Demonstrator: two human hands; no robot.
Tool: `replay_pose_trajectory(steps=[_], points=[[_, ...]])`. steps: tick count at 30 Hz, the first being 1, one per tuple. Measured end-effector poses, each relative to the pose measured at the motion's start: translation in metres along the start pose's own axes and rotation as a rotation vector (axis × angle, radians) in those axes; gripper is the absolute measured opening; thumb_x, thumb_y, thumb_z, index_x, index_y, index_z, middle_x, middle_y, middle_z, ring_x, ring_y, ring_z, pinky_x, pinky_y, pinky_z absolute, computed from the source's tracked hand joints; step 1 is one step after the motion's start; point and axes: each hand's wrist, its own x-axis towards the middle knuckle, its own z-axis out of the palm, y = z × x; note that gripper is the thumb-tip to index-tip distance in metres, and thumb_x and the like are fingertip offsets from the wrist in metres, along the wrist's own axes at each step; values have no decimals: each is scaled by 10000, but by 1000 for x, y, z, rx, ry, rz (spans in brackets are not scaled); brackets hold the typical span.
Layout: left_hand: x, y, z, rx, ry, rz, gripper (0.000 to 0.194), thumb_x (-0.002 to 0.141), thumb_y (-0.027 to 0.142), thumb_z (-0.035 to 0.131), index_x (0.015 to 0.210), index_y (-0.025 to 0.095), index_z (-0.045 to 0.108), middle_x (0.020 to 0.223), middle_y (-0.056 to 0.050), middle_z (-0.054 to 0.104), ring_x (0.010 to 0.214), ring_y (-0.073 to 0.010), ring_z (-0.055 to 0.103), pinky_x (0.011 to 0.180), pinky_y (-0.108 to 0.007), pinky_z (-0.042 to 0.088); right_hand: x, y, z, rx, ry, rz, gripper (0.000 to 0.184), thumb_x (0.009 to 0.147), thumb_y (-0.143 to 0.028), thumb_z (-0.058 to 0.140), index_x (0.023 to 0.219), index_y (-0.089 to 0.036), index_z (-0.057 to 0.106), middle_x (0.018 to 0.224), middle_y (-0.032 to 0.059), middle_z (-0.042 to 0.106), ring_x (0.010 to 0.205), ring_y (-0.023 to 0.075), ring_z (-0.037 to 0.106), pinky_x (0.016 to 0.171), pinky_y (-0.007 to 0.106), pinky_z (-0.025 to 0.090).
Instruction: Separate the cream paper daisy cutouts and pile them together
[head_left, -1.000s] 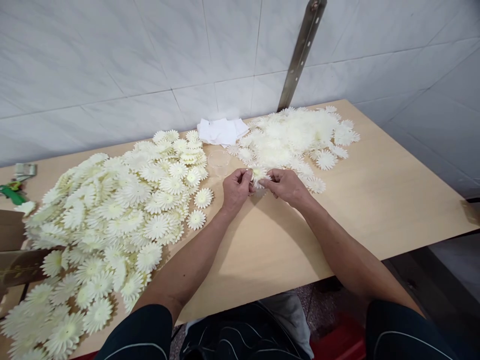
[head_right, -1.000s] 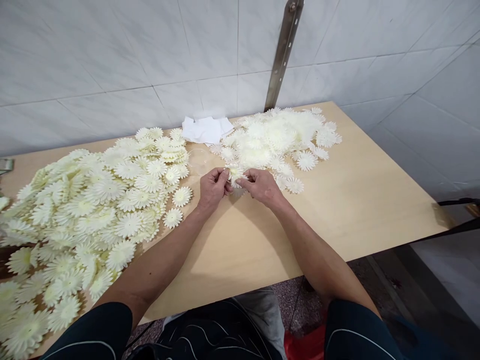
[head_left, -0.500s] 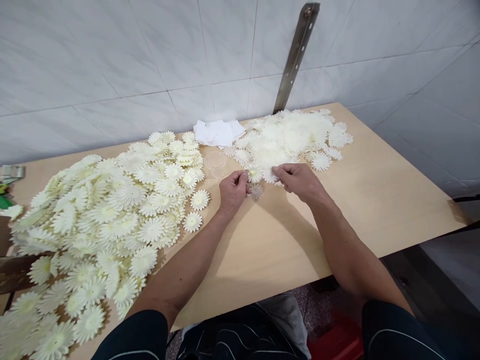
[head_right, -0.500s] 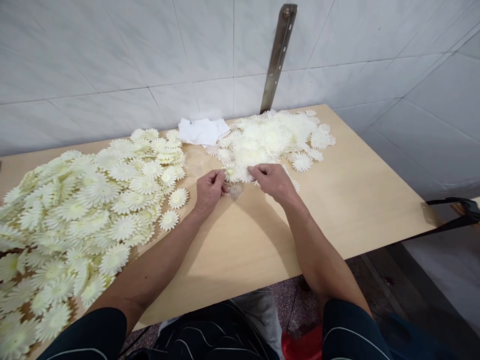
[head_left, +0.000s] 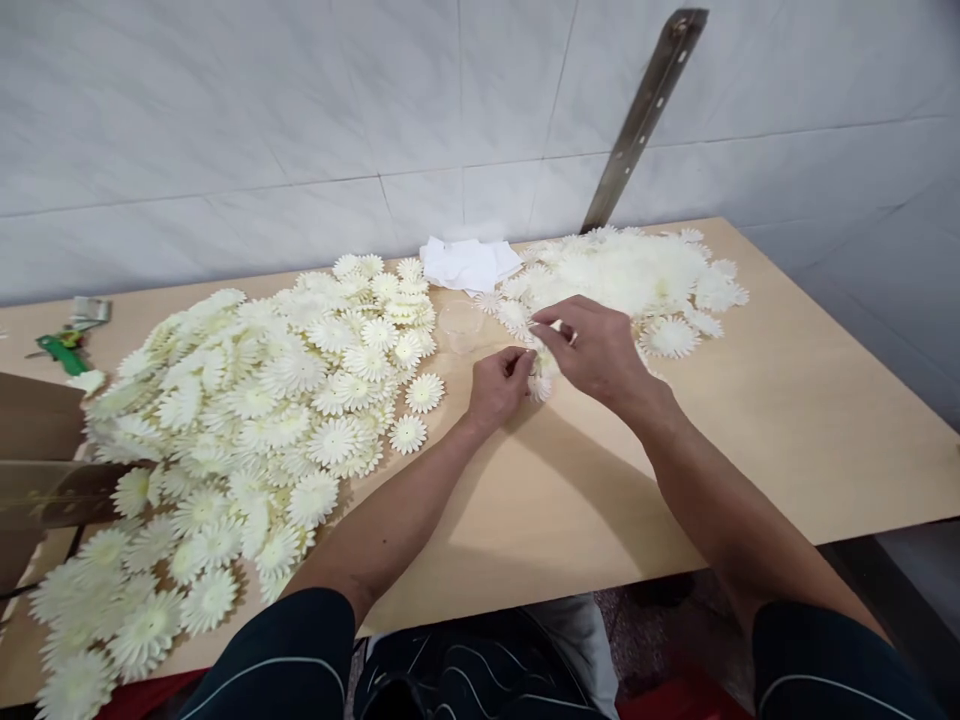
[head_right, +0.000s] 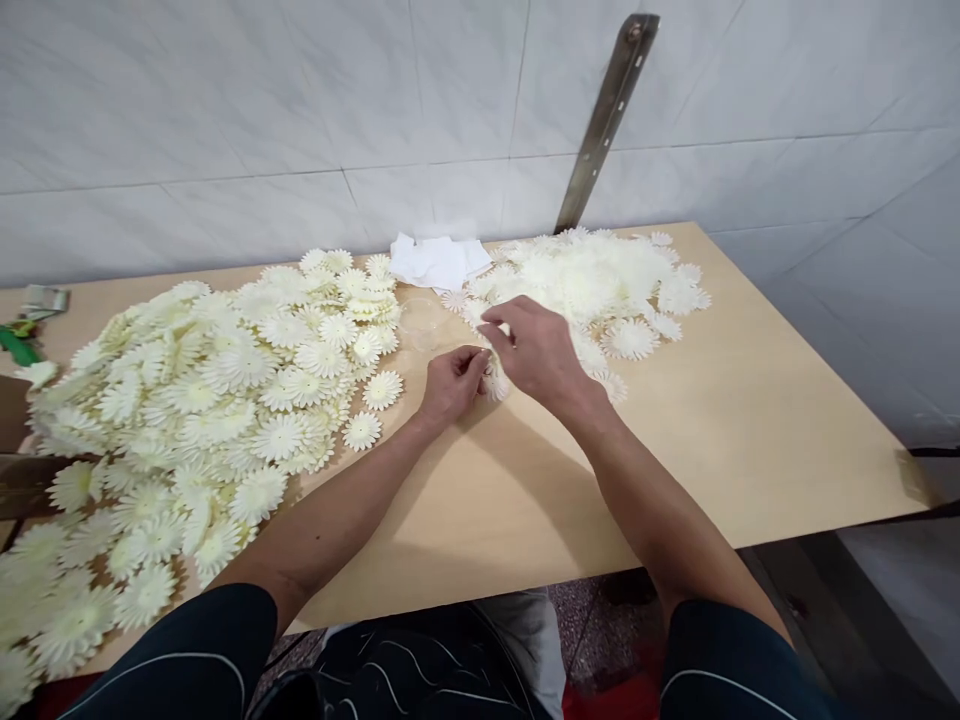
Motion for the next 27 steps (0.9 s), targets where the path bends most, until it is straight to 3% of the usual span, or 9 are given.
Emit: replay_pose_trajectory(steps=[5, 9, 12, 15, 20, 23, 27], points=[[4, -10, 0, 173, -4, 33, 268, 848, 289, 759, 660, 217, 583, 574, -25, 623, 602, -193, 584, 577, -306, 388, 46, -43, 32, -113, -356, -234, 178, 1066, -261, 685, 1190, -205, 800, 1321, 140, 790, 1127, 307, 735, 910, 404, 547], [6, -12, 2, 145, -10, 120, 303, 889, 267, 687, 644, 225, 514, 572, 7, 539, 595, -160, 480, 598, -316, 339, 81, -47, 58, -290, -625, -241, 102, 965, -277, 839, 1004, -187, 811, 1056, 165, 812, 944, 319, 744, 796, 412, 530], [4, -12, 2, 144, -50, 129, 392, 939, 321, 658, 608, 222, 472, 559, 16, 503, 589, -142, 435, 593, -311, 311, 96, -43, 75, -327, -735, -196, 101, 885, -202, 879, 822, -193, 801, 803, 130, 762, 857, 302, 731, 762, 398, 520], [3, -11, 1, 172, -83, 117, 453, 951, 357, 666, 586, 221, 435, 543, 23, 477, 568, -131, 415, 586, -312, 284, 102, -40, 85, -289, -726, -155, 172, 843, -118, 862, 719, -199, 776, 733, 116, 735, 831, 296, 727, 762, 394, 509], [4, -10, 0, 150, -68, 124, 477, 928, 375, 688, 570, 234, 408, 524, 10, 468, 554, -141, 415, 564, -314, 275, 97, -42, 89, -301, -652, -113, 178, 826, -85, 842, 707, -199, 773, 723, 119, 740, 801, 291, 725, 718, 368, 498], [4, -8, 0, 140, -80, 113, 473, 927, 392, 706, 563, 236, 447, 509, -1, 489, 552, -155, 445, 562, -317, 291, 92, -38, 90, -236, -629, -59, 191, 881, -167, 828, 697, -202, 788, 717, 109, 744, 822, 286, 727, 756, 375, 518], [4, -4, -2, 179, -94, 78, 403, 922, 315, 717, 577, 222, 529, 539, -6, 561, 550, -166, 497, 593, -324, 350, 81, -27, 84, 165, -530, 101, 240, 971, -430, 816, 867, -217, 858, 720, 59, 743, 779, 232, 709, 754, 361, 563]])
